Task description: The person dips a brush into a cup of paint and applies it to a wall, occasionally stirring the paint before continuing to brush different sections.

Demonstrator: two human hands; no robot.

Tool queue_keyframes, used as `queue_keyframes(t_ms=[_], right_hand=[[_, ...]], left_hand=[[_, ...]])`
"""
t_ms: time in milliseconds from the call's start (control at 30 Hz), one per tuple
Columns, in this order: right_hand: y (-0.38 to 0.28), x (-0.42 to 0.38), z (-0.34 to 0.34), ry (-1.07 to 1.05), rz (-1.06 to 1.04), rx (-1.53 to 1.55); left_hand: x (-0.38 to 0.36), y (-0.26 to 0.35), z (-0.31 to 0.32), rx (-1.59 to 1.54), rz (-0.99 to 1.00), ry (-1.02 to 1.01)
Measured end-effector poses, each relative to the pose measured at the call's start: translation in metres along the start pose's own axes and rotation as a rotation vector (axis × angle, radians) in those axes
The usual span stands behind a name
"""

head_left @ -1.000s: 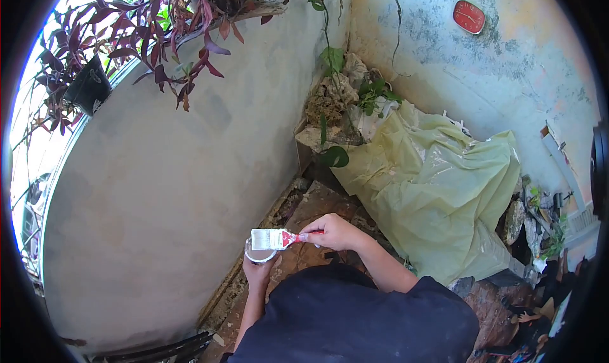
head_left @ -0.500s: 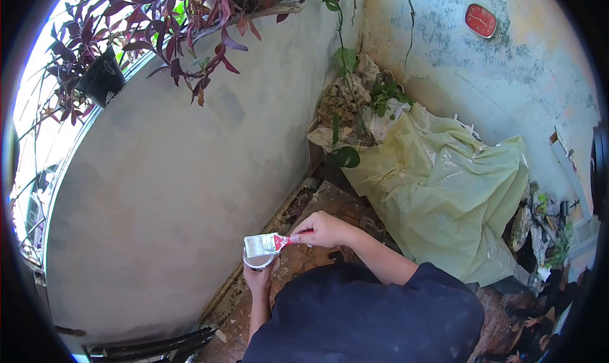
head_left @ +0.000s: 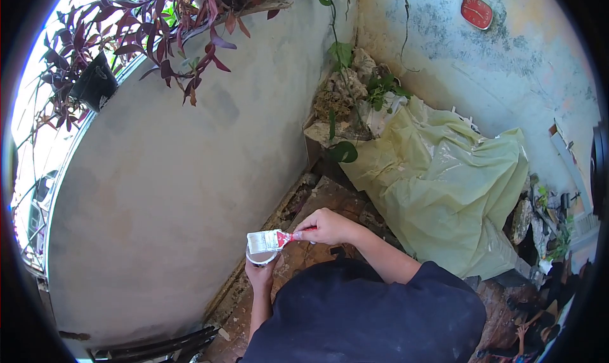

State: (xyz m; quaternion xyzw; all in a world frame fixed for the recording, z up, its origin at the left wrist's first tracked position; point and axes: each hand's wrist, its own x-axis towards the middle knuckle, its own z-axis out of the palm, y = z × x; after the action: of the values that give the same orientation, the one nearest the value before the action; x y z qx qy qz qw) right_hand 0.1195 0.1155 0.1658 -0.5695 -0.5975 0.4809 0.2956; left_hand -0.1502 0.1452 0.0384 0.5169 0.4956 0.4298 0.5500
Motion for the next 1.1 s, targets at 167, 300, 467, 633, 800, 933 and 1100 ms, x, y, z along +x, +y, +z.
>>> queue_keyframes(t_ms=[167, 300, 467, 633, 800, 933, 1100], right_hand=[[0.009, -0.003, 0.002, 0.034, -0.063, -0.011], [0.001, -0.008, -0.001, 0.017, -0.010, -0.011], [0.005, -0.009, 0.000, 0.021, -0.028, 0.006], [0.004, -0.010, 0.000, 0.009, -0.017, 0.013], [0.000, -0.012, -0.001, 0.025, -0.041, -0.027], [0.009, -0.008, 0.003, 0.012, -0.043, -0.002], [0.001, -0.011, 0.000, 0.020, -0.041, -0.009]], left_hand=[[-0.001, -0.009, 0.005, -0.039, 0.065, -0.003], [-0.001, -0.005, 0.004, -0.050, 0.022, -0.030], [-0.004, -0.001, 0.007, -0.059, 0.061, -0.017], [-0.004, -0.002, 0.008, -0.053, 0.062, -0.008], [-0.008, 0.012, 0.008, -0.061, 0.008, -0.014], [-0.008, 0.001, 0.007, -0.070, 0.068, -0.004], [-0.007, -0.003, 0.003, -0.051, 0.013, -0.010]])
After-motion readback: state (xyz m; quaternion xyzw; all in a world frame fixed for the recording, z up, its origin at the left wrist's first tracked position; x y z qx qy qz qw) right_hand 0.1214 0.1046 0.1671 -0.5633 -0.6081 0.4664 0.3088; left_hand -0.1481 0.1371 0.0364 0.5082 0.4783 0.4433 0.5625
